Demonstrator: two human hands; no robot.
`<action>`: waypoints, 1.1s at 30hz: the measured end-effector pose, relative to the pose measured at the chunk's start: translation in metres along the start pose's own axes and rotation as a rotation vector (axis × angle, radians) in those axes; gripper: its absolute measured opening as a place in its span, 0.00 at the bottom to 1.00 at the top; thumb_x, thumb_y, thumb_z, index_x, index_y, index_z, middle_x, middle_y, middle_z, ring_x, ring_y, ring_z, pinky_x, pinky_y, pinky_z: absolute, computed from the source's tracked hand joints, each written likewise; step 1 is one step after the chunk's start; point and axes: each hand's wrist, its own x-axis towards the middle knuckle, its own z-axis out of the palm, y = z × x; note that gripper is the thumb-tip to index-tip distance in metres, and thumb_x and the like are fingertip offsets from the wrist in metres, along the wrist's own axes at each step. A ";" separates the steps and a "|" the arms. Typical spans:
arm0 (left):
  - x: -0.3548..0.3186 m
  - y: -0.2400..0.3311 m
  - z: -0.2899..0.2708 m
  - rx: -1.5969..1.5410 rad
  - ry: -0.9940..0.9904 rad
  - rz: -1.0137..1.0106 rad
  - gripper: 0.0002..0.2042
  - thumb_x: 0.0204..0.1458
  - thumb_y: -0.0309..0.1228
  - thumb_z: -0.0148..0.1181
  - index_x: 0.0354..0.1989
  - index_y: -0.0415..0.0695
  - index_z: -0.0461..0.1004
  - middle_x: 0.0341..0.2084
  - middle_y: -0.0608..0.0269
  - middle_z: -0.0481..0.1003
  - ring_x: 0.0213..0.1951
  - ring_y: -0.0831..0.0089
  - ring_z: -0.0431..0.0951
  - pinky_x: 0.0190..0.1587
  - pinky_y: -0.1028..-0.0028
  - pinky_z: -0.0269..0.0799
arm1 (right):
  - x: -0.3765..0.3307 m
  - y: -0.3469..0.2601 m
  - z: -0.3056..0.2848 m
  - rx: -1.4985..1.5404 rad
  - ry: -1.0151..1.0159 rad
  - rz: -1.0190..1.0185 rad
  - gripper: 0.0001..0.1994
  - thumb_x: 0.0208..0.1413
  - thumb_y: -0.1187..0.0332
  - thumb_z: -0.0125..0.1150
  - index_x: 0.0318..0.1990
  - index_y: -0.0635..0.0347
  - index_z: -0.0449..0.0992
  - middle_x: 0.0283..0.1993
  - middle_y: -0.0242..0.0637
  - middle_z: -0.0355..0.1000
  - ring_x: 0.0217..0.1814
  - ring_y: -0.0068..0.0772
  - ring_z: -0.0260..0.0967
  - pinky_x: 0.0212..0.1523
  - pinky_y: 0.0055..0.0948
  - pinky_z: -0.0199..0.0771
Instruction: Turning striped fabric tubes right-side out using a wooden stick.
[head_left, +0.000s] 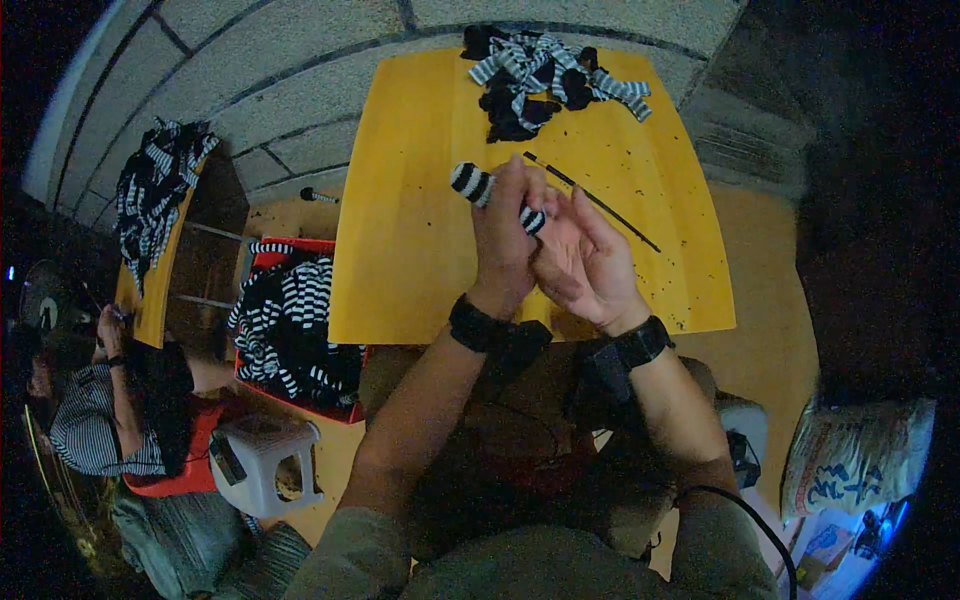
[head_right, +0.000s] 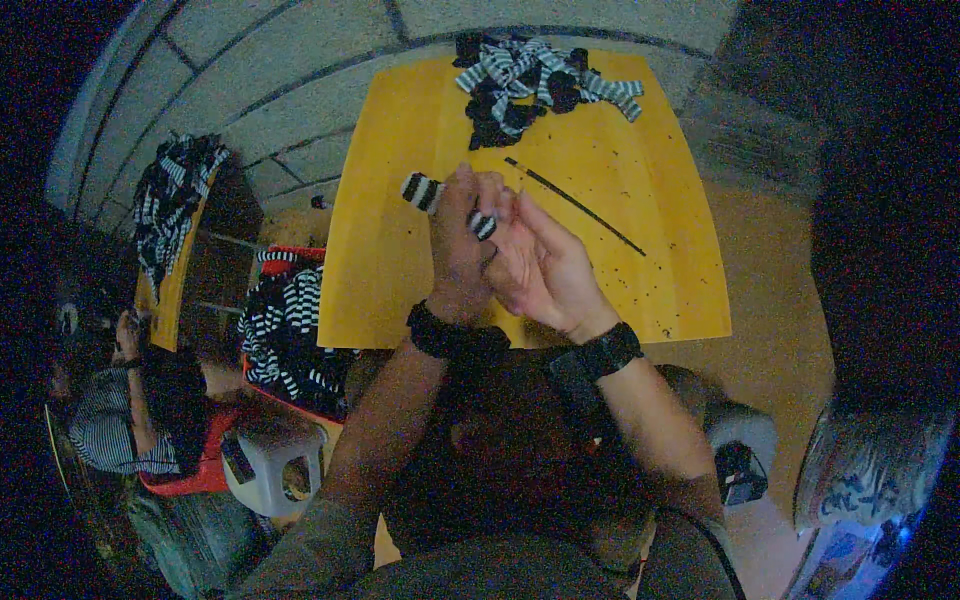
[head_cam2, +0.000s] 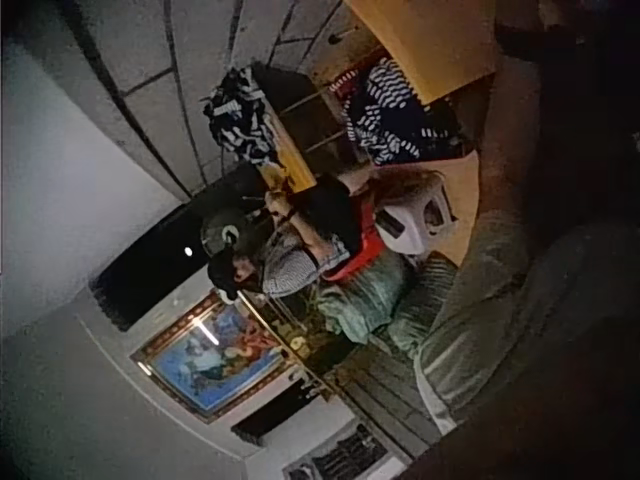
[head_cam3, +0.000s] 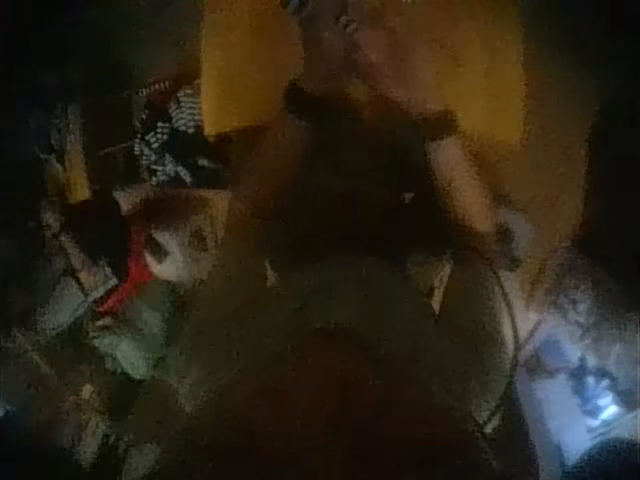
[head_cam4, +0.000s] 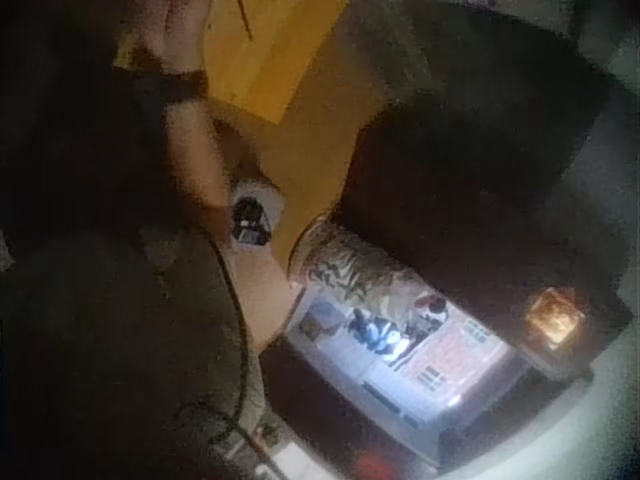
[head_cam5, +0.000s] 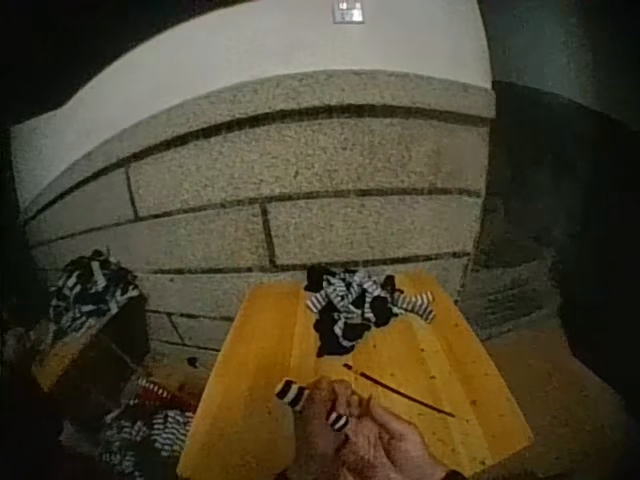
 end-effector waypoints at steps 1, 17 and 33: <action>0.000 0.000 -0.002 0.058 0.001 0.020 0.16 0.61 0.40 0.45 0.22 0.46 0.61 0.18 0.71 0.61 0.25 0.79 0.64 0.33 0.76 0.62 | 0.002 -0.001 0.007 0.021 0.012 -0.001 0.22 0.64 0.49 0.32 0.53 0.56 0.60 0.47 0.42 0.70 0.12 0.28 0.62 0.11 0.20 0.63; -0.001 0.029 -0.012 -0.033 -0.048 0.013 0.19 0.61 0.44 0.44 0.20 0.47 0.60 0.17 0.70 0.61 0.26 0.77 0.63 0.35 0.75 0.61 | 0.008 0.001 0.023 0.029 0.000 -0.021 0.43 0.53 0.31 0.35 0.68 0.51 0.40 0.62 0.49 0.58 0.21 0.41 0.72 0.19 0.28 0.74; 0.009 0.025 -0.019 -0.063 -0.056 0.063 0.18 0.63 0.42 0.42 0.21 0.47 0.59 0.19 0.70 0.61 0.27 0.80 0.61 0.36 0.77 0.58 | 0.007 -0.006 0.019 -0.188 0.023 0.038 0.46 0.50 0.27 0.31 0.69 0.49 0.38 0.46 0.46 0.71 0.21 0.43 0.71 0.18 0.31 0.73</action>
